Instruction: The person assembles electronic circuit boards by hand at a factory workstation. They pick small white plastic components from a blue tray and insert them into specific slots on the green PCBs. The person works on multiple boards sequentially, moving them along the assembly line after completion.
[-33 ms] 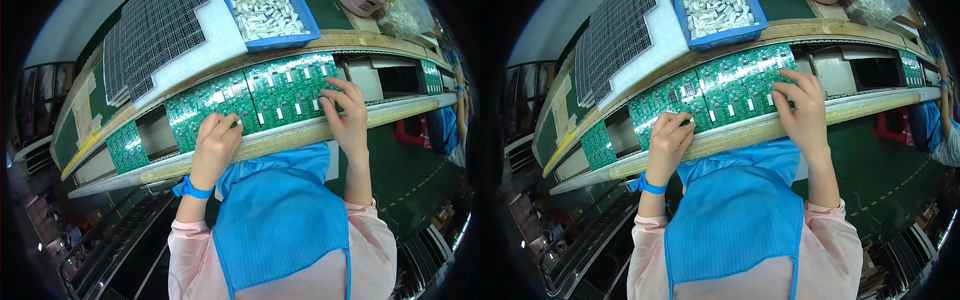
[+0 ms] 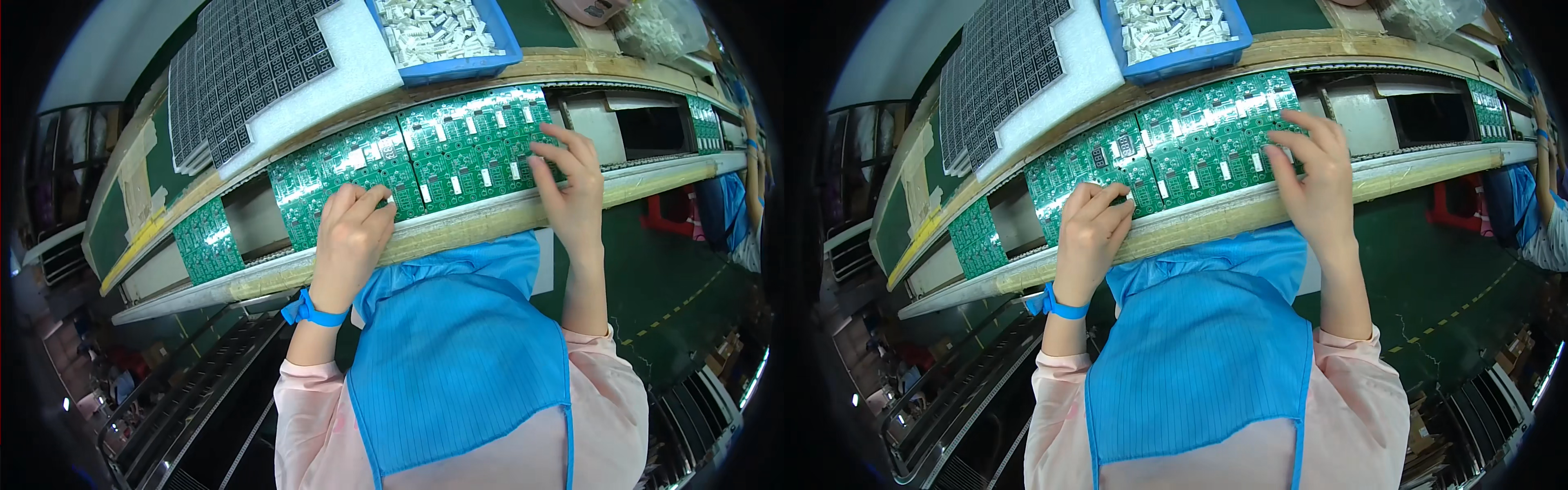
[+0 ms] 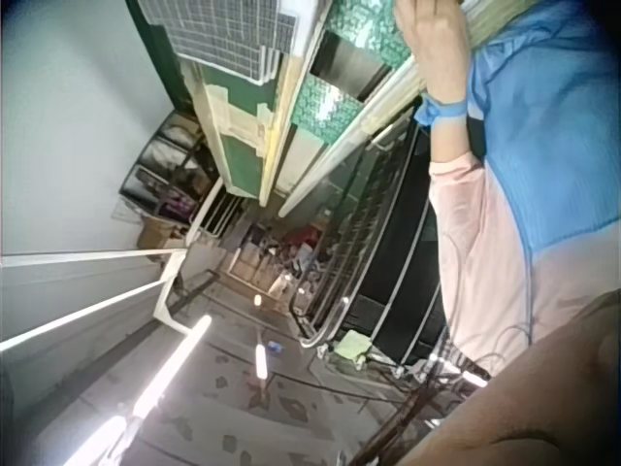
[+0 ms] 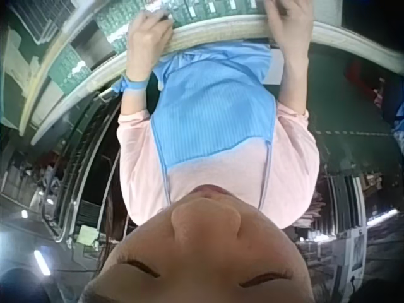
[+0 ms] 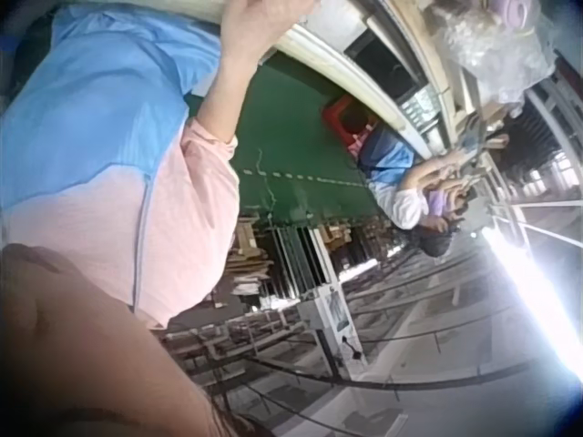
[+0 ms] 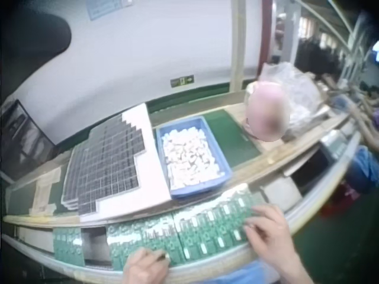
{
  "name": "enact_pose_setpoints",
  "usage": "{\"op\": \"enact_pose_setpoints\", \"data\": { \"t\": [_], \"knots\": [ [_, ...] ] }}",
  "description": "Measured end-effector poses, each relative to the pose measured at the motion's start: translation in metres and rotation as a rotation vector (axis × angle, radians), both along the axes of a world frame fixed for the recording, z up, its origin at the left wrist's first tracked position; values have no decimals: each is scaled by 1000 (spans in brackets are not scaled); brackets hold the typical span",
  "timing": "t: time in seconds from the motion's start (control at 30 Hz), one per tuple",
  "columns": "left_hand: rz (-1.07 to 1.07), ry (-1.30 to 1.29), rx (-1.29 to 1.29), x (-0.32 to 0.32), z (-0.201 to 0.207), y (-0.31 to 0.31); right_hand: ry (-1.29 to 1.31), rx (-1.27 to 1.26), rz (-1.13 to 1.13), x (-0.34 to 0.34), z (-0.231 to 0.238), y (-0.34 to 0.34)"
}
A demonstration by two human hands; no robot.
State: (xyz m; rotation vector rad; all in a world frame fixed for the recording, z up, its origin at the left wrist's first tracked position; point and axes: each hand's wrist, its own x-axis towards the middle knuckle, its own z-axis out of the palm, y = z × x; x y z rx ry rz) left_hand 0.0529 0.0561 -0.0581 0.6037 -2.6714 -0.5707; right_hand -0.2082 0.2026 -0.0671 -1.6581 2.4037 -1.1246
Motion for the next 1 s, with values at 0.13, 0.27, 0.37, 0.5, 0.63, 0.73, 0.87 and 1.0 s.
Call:
{"op": "enact_pose_setpoints", "data": {
  "t": [0.13, 0.27, 0.37, 0.5, 0.63, 0.73, 0.87, 1.0],
  "knots": [
    [93, -87, -6, -5, 9, 2, -102, 119, -311, -9, -5, 5],
    [260, -60, 104, 11, 1, 0, -221, 177, -257, -5, -7, 8],
    [477, -203, -27, 23, -3, 3, -154, 204, -243, 4, -4, 5],
    [601, -236, -53, 39, -3, -1, -102, 177, -132, 16, -1, -3],
    [675, -293, -73, 63, -1, -8, -116, 183, -9, 33, 3, -12],
    [710, -308, -39, 85, -1, -13, -25, 223, 155, 41, 11, -22],
    [622, -239, 27, 85, 9, -19, 13, 411, 281, 35, 47, -40],
    [505, -29, -115, 47, 54, -30, 23, 141, 421, 32, 75, -97]
  ]
}}
